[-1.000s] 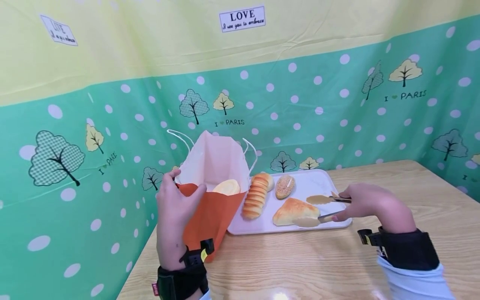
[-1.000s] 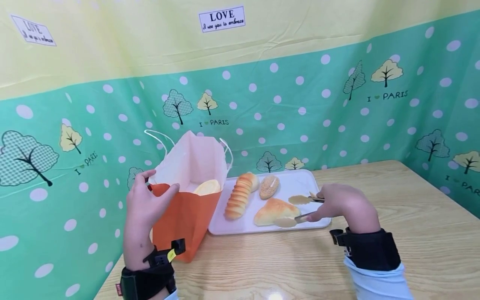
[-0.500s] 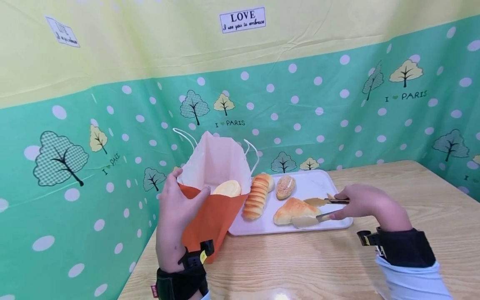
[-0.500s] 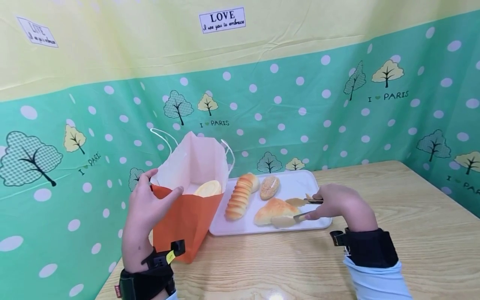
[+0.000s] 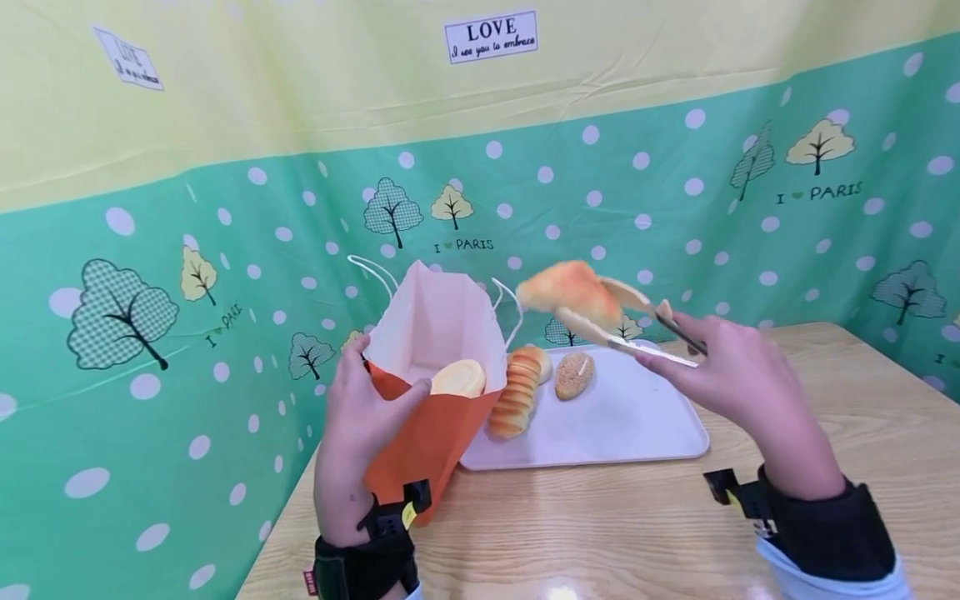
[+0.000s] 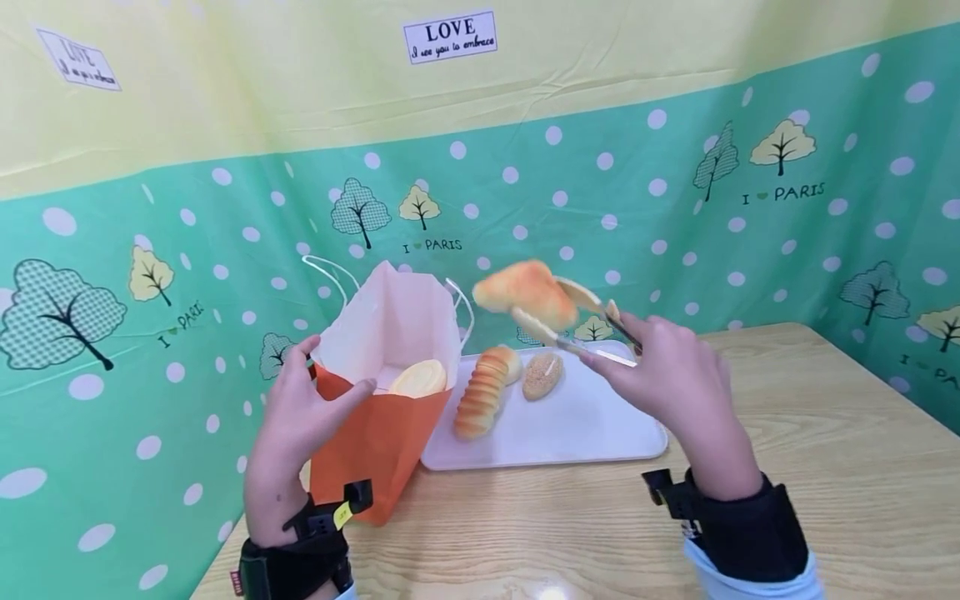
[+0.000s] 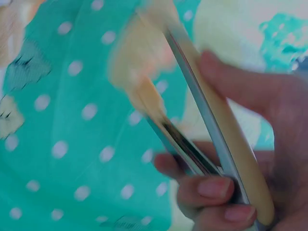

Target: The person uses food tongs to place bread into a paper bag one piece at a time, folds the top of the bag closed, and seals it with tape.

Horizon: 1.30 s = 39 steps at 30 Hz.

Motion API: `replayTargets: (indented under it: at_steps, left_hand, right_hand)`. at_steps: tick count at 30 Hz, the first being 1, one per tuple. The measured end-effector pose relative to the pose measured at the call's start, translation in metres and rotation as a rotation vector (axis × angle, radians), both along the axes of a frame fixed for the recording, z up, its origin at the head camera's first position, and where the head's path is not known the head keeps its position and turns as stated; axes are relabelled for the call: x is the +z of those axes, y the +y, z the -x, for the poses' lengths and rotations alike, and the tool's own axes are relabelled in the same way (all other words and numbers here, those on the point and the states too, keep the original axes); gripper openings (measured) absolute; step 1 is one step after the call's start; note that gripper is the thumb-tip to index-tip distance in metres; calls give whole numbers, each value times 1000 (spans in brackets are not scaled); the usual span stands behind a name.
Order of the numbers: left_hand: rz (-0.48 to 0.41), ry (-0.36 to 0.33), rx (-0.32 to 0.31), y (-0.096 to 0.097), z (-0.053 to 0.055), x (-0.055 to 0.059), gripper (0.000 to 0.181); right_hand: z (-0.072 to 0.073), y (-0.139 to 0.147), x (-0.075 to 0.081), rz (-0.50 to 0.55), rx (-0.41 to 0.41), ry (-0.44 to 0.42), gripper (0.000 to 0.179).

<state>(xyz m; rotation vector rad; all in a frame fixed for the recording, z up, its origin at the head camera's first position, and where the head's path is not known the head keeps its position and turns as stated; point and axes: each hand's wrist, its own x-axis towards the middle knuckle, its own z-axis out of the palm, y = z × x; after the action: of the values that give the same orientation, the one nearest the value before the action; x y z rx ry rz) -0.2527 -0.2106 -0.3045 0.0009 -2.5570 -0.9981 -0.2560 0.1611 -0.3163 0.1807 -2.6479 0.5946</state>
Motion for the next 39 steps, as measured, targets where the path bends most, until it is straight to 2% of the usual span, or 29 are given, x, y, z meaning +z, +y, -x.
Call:
replayTargets:
  at_steps: [3,5,8,11,15,20,23,31,39]
  left_hand:
    - [2,-3,-13,3,1,-2,96]
    - [4,-10,-23,5,1,-3,97]
    - [1,-22,-33,7,1,-5,98]
    - [1,-23,-32,7,0,-6,98]
    - [9,-8,-32,6,0,-5,98]
    - [2,-18,-28,8,1,-4,100]
    - [-4,-30,-26,9,1,-4,100]
    - [-20,-39,-16,9,2,1,99]
    - [-30,-31,-19,7,4,2,97]
  right_hand:
    - [-11,-20,10,77,-50,117,81]
    - [-17,-34,15,126,-46,202,75]
    - [-24,-56,18,181,20,323,67]
    - [-26,-77,16,213,129,375,62]
    - [-27,-96,9,218,216,301,63]
    - [-23,-109,-3,198,212,160,71]
    - [-18,-112,-9,172,189,107,72]
    - [-3,-116,-20,115,156,151,73]
    - [1,-119,-19,137,174,122,82]
